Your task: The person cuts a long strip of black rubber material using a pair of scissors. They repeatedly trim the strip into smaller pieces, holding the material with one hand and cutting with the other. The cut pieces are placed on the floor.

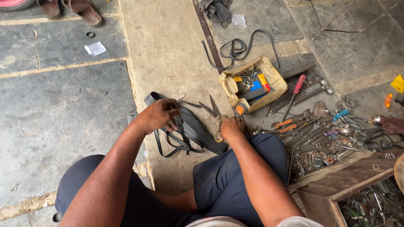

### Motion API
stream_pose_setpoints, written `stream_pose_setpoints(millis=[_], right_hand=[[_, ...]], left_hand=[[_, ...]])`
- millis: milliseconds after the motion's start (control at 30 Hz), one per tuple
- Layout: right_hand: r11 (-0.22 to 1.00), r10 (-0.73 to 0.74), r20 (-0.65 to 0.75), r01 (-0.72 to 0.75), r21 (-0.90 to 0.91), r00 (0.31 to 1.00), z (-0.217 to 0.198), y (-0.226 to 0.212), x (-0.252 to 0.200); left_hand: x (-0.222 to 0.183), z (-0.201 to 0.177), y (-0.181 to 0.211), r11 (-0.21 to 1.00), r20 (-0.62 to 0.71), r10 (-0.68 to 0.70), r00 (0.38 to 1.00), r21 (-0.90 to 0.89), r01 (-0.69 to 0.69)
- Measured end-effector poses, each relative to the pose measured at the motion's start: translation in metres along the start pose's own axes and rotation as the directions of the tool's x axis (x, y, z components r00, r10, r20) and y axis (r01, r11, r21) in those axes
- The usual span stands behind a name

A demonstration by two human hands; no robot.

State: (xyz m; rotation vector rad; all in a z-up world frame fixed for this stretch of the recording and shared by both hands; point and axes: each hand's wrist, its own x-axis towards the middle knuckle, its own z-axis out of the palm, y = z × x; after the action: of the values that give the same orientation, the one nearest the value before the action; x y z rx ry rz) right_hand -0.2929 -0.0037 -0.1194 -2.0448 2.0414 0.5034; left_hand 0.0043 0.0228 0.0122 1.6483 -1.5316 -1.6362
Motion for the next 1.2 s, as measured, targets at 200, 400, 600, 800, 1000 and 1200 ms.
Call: stream_pose_setpoints(millis=[200, 400, 600, 800, 1000, 1200], right_hand=[[0.342, -0.52, -0.186, 0.403, 0.849, 0.834, -0.019, -0.041, -0.042], [0.361, -0.731, -0.157, 0.572, 0.736, 0.664, 0.004, -0.086, -0.064], [0.769, -0.409, 0.071, 0.302, 0.564, 0.91, -0.006, -0.052, -0.033], [-0.008, -0.49, -0.14, 0.157, 0.988, 0.86, -0.045, -0.04, -0.032], [-0.437, -0.49, -0.272, 0.036, 0.899, 0.828, -0.056, -0.023, -0.043], [-0.692, -0.075, -0.459, 0.286, 0.663, 0.885, -0.065, 0.024, -0.014]], left_hand=[[-0.012, 0.007, 0.018, 0.964, 0.096, 0.104, 0.99, -0.254, -0.076], [-0.033, -0.008, 0.028, 0.728, -0.118, 0.247, 0.962, -0.633, -0.265], [-0.055, -0.112, -0.02, 0.228, -0.87, 0.023, 0.492, -0.475, -0.85], [-0.008, -0.087, -0.046, 0.713, -0.586, 0.079, 0.806, -0.532, -0.457], [0.02, 0.055, -0.012, 0.897, 0.102, 0.08, 0.992, 0.426, -0.117], [0.045, 0.066, -0.025, 0.795, 0.148, 0.186, 0.971, 0.558, -0.237]])
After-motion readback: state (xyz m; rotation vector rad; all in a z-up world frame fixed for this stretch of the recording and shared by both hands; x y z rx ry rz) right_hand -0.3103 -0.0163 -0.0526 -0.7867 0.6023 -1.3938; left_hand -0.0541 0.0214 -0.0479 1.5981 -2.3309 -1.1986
